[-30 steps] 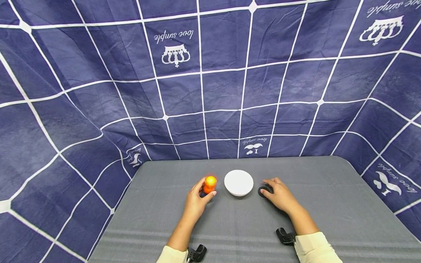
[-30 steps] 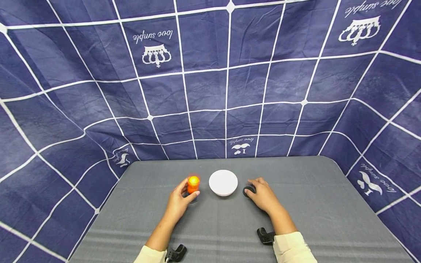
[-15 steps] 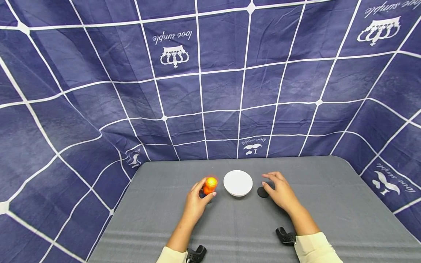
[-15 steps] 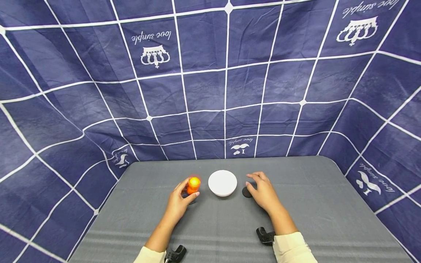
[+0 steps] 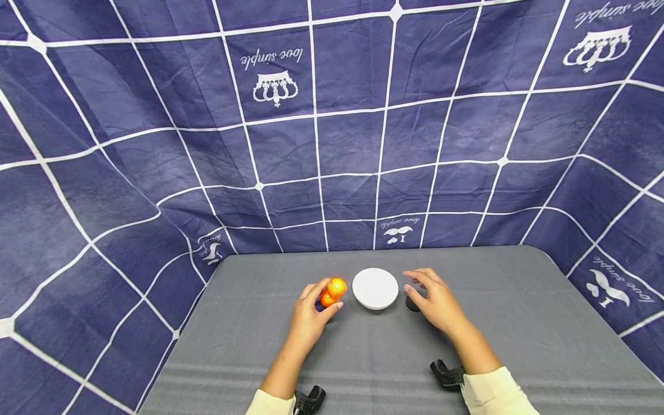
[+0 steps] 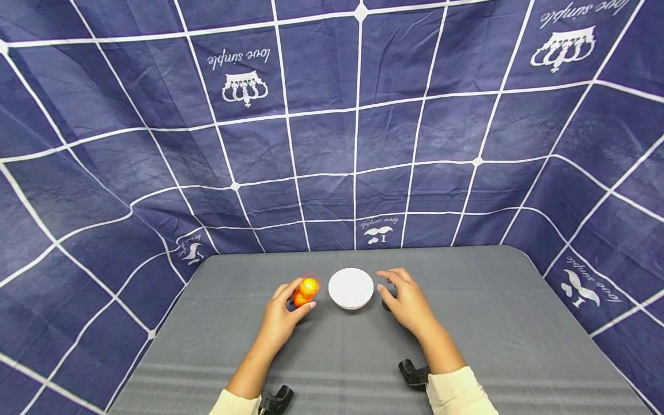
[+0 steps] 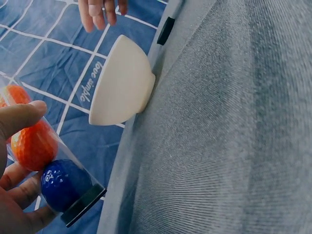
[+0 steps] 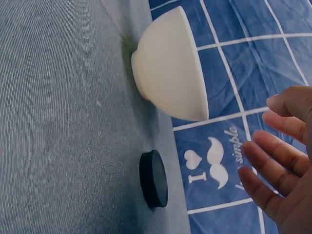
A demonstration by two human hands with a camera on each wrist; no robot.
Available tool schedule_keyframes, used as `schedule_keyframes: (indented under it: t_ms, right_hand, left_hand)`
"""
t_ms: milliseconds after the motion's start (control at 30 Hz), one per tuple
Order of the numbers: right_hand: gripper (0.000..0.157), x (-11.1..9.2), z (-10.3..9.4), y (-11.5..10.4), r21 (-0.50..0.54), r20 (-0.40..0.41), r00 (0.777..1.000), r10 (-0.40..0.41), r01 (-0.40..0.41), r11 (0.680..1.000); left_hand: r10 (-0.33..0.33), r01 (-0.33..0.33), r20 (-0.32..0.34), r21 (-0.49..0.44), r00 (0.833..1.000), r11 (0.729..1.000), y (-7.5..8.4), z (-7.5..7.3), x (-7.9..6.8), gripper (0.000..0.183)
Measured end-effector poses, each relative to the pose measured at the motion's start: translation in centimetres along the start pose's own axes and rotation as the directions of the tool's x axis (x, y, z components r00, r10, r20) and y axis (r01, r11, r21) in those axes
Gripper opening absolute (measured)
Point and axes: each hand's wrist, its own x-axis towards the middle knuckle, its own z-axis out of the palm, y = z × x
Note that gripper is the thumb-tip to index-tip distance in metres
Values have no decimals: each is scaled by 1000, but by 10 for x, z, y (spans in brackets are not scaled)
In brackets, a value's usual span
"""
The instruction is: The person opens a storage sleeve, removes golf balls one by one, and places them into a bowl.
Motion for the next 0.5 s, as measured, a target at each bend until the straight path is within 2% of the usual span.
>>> schedule_keyframes:
  t_ms: [267, 500]
  right_hand:
    - [30, 3, 1, -8, 90, 41, 999, -6, 2, 996]
    - [31, 3, 4, -16, 167, 82, 996, -26, 12, 986]
  left_hand:
    - [49, -49, 15, 33, 999, 998, 6, 1, -2, 54]
    - [91, -94, 60, 58, 994, 994, 10, 3, -1, 54]
